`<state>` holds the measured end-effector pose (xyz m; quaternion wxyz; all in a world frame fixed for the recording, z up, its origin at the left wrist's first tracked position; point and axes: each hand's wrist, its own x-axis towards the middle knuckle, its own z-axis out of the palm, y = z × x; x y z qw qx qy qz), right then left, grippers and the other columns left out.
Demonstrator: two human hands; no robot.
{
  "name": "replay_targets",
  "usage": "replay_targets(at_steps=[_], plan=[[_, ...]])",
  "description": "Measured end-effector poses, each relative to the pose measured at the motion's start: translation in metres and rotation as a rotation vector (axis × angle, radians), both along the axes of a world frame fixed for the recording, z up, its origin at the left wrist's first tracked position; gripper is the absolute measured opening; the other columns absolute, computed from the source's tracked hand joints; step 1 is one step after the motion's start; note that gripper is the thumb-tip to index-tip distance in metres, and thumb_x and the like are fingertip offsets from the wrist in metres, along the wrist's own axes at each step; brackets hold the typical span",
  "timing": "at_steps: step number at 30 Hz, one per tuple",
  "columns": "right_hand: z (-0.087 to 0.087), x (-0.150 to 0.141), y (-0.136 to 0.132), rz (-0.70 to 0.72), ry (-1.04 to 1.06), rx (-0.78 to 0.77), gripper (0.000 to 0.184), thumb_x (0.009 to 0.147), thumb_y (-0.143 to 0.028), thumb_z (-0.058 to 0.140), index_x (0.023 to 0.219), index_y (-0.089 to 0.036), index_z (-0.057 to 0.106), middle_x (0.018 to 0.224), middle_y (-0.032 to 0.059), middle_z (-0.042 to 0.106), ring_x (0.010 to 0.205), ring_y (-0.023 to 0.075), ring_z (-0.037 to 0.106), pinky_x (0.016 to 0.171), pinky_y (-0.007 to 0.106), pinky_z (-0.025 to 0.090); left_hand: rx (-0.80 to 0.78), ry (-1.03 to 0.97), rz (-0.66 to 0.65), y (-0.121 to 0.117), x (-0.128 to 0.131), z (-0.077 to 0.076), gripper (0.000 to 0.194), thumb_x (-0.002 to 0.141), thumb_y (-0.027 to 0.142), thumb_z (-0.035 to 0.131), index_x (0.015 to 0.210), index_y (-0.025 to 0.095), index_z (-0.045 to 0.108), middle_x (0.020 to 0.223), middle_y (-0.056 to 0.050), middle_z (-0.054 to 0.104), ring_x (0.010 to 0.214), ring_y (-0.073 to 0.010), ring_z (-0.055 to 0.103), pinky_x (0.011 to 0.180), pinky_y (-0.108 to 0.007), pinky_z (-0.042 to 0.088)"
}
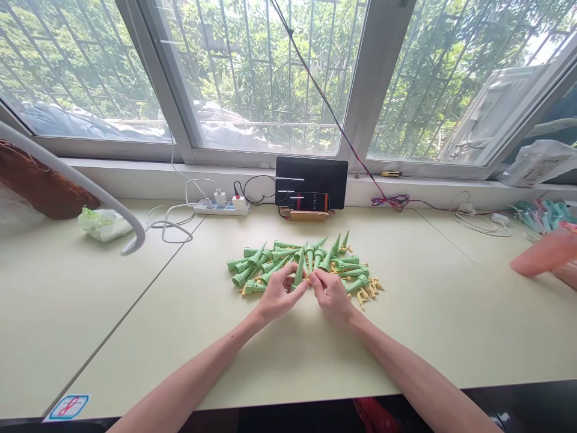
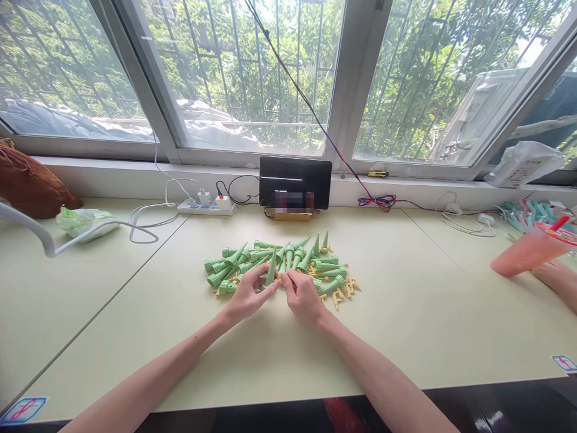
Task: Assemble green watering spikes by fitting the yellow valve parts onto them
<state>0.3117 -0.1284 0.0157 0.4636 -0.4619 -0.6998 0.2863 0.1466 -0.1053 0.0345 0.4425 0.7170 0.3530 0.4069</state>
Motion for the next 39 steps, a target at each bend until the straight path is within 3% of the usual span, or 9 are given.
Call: replay_targets(at_steps=[6,9,13,19,39], plan=[[0.0,-0.001,0.0,-0.029,0.023,-0.013,0.038,0.1,-0.04,0.041,0.067,-0.021,0.043,0.057,-0.005,0.037,0.051,0.011,0.034,0.05,0.025,0.028,-0.125,-0.063,0.022,0.0,0.002,0.001,0.027,0.083,0.041,0.066,0.087,0.016,0.06,0.075,0.002,0.053,0.052,-0.0055,0.046,0.044,-0.017,0.037],[0.0,-0.002,0.0,-0.023,0.055,-0.031,0.034,0.1,-0.041,0.042,0.076,-0.02,0.051,0.06,-0.0034,0.046,0.051,0.0112,0.041,0.05,0.025,0.034,-0.218,-0.085,0.025,0.0,0.002,0.004,0.029,0.081,0.043,0.067,0.088,0.016,0.059,0.067,0.005,0.046,0.043,-0.0033,0.038,0.038,-0.017,0.031],[-0.001,-0.002,-0.001,-0.026,0.119,-0.017,0.024,0.098,-0.04,0.047,0.102,-0.019,0.057,0.085,0.0033,0.063,0.053,0.0109,0.054,0.051,0.025,0.044,-0.288,-0.123,0.018,0.0,0.001,0.006,0.03,0.08,0.043,0.068,0.09,0.016,0.06,0.066,0.005,0.048,0.042,-0.0027,0.037,0.037,-0.017,0.031],[0.001,-0.002,-0.001,0.006,0.144,0.083,0.022,0.096,-0.033,0.053,0.115,-0.021,0.054,0.107,0.0069,0.061,0.056,0.0101,0.06,0.054,0.027,0.052,-0.303,-0.137,0.06,0.0,0.001,0.008,0.028,0.079,0.042,0.069,0.089,0.017,0.06,0.07,0.004,0.052,0.043,-0.0028,0.04,0.038,-0.017,0.033],[-0.004,-0.001,0.001,0.01,0.169,0.066,0.021,0.097,-0.03,0.052,0.116,-0.022,0.055,0.095,0.0033,0.061,0.052,0.0088,0.057,0.052,0.025,0.05,-0.316,-0.147,0.078,-0.001,0.003,0.008,0.027,0.078,0.039,0.07,0.087,0.016,0.06,0.065,0.006,0.049,0.041,-0.0029,0.039,0.036,-0.017,0.032]])
